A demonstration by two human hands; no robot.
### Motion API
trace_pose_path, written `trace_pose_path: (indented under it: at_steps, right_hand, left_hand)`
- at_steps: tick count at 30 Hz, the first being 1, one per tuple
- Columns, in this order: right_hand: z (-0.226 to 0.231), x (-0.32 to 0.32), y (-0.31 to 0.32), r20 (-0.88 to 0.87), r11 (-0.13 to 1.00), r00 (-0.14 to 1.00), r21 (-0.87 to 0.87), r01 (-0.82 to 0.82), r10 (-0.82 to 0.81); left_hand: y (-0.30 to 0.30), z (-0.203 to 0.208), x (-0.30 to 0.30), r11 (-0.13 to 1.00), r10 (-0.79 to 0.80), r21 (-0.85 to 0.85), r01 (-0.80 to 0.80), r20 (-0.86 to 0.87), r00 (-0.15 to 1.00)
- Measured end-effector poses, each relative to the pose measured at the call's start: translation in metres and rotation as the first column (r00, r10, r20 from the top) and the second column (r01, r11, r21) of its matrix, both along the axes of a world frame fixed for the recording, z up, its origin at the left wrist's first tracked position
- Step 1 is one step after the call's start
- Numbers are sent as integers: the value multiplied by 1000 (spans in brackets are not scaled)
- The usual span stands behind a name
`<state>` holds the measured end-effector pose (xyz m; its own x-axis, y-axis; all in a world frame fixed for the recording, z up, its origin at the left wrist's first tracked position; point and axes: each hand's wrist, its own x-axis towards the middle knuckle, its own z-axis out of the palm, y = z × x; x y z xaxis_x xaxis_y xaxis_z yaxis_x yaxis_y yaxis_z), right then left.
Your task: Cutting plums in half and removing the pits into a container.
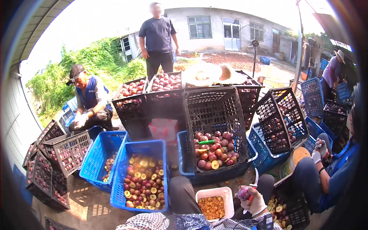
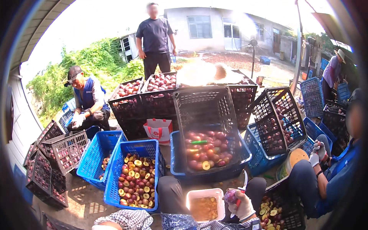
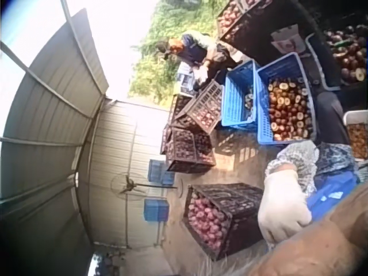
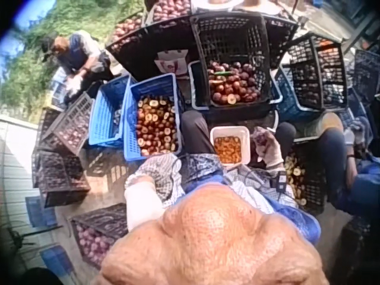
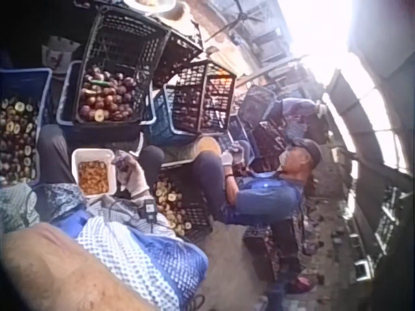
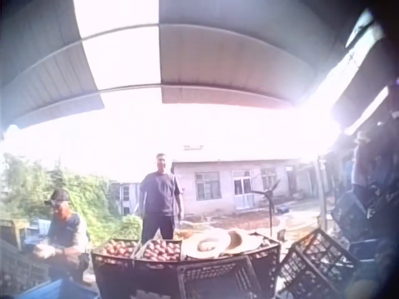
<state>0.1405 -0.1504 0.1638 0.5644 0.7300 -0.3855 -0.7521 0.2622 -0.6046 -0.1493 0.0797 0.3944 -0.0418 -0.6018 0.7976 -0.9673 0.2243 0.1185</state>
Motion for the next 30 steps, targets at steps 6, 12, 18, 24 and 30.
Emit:
trace_pose_path:
  at_steps: [6,12,18,24,30]
  right_hand:
    - [9,-3,-27,57,992,993,-63,107,-103]
    - [27,-7,-46,142,987,989,-147,62,-41]
    - [10,-21,-29,85,985,996,-167,51,-37]
    - [40,-49,-34,142,971,985,-205,126,-98]
    - [15,-34,-42,157,943,979,-287,171,-130]
  left_hand:
    - [22,-16,-18,1000,-2,-19,6,231,973]
    - [39,-48,-22,972,-45,-217,95,223,974]
    - [19,-95,-21,749,174,-322,-579,-748,641]
    - [25,-160,17,825,3,-9,-565,-1000,21]
    - [-37,-76,133,942,333,220,-252,-691,641]
